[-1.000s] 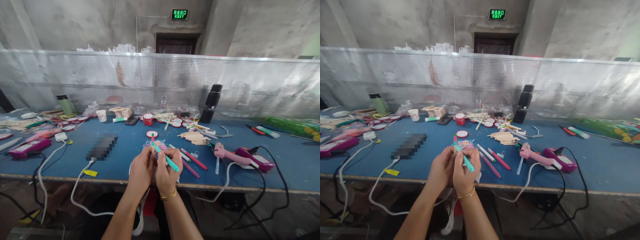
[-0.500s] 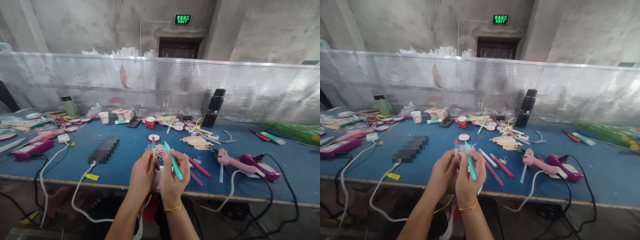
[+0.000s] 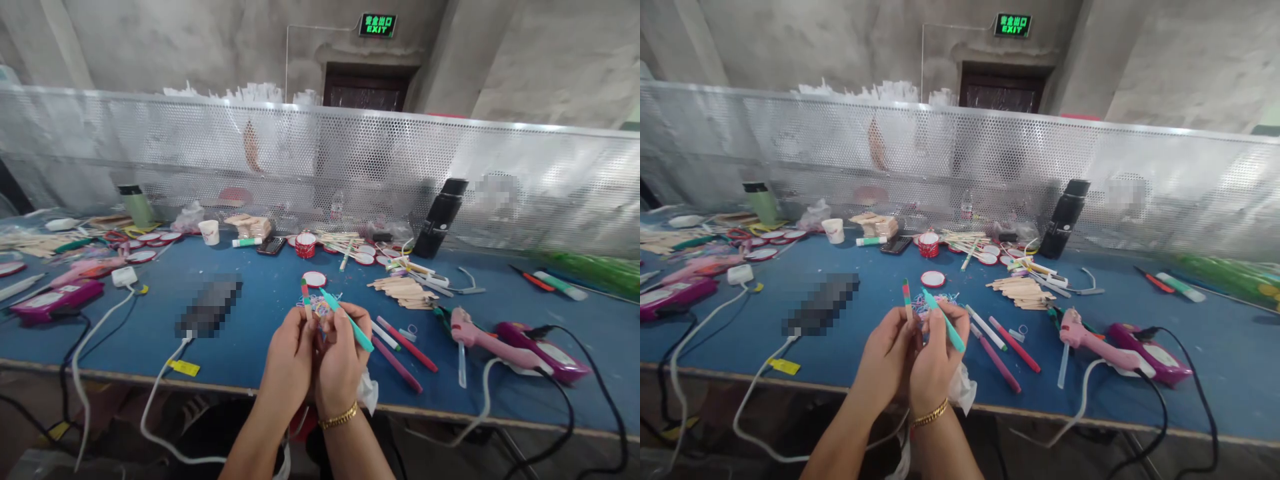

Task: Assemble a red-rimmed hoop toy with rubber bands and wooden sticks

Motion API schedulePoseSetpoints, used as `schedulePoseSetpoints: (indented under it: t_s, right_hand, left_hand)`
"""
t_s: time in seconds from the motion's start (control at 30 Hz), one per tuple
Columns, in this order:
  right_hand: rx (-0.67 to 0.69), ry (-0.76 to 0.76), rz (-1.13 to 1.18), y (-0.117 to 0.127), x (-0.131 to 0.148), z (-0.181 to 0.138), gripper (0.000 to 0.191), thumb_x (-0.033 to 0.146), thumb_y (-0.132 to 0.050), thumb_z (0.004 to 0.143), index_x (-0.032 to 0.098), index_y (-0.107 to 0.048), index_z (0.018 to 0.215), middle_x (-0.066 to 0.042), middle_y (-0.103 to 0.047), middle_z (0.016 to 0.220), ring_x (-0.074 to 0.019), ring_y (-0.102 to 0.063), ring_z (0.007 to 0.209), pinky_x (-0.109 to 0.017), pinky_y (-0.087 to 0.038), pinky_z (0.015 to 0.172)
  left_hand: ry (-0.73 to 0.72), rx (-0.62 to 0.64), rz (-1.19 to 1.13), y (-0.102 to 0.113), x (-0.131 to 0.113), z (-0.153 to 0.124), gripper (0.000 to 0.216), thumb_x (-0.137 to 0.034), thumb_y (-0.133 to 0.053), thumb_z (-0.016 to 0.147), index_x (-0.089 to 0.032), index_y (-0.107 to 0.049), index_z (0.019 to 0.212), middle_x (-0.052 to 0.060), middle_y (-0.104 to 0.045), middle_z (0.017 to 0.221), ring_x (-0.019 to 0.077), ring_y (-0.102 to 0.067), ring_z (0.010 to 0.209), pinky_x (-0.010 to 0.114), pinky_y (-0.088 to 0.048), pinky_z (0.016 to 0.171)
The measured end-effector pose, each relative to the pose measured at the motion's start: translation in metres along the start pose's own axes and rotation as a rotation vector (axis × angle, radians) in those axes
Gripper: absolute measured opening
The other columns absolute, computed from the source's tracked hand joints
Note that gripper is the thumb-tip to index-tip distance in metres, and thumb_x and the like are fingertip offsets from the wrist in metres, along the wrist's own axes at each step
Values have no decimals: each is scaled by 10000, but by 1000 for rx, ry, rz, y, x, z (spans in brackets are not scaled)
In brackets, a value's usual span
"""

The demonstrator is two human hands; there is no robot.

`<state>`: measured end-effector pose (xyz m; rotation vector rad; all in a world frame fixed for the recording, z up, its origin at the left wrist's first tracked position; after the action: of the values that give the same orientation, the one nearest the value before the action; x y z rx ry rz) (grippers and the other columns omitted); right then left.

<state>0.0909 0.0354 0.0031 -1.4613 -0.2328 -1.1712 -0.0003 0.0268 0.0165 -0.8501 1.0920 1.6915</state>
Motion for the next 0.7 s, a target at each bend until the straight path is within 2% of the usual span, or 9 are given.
schedulePoseSetpoints:
  t_s: [0.17, 0.27, 0.43, 0.63, 0.7]
  right_hand:
    - [-29, 60, 54, 4, -6, -1, 226, 406, -645, 887, 223, -525, 948, 57, -497, 716, -112, -521, 636, -234, -470, 570]
    - [-56, 45, 45, 7, -7, 1, 244, 416, -638, 890, 221, -540, 999, 53, -521, 745, -115, -548, 666, -249, -488, 624]
    - [-69, 45, 60, 9, -3, 3, 250, 399, -665, 863, 218, -556, 996, 43, -558, 787, -111, -574, 695, -258, -503, 678]
    - [6, 24, 54, 4, 2, -3, 264, 434, -643, 864, 205, -557, 965, 43, -562, 726, -115, -562, 626, -234, -467, 561]
    - [20, 75, 12, 5, 8, -2, 237, 425, -618, 880, 203, -553, 933, 55, -536, 679, -110, -535, 591, -231, -454, 540]
  left_hand:
    - [-4, -4, -37, 3, -7, 4, 270, -386, -442, 993, -215, -547, 813, -10, -605, 715, 154, -545, 649, 266, -382, 616]
    - [-20, -10, -37, 1, -10, 8, 240, -365, -446, 990, -214, -536, 827, -18, -591, 707, 148, -542, 655, 261, -376, 628]
    - [-18, 17, -29, -6, -3, 15, 259, -374, -440, 991, -212, -534, 811, -21, -571, 679, 145, -520, 632, 258, -356, 605]
    - [-66, 95, 15, -7, 4, 14, 248, -386, -464, 985, -213, -553, 831, -15, -594, 730, 145, -521, 649, 259, -359, 606]
    - [-77, 96, 24, -7, 5, 12, 256, -391, -453, 992, -216, -546, 831, -23, -587, 722, 143, -518, 643, 259, -360, 609]
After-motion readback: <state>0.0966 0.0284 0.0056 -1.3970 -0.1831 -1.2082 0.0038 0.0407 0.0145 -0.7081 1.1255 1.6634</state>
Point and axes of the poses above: each hand's wrist, its own z-axis towards the middle knuckle, its own y-axis out of the back of the hand, x = y × z, the point moved 4 cm from there along z, towards the middle knuckle
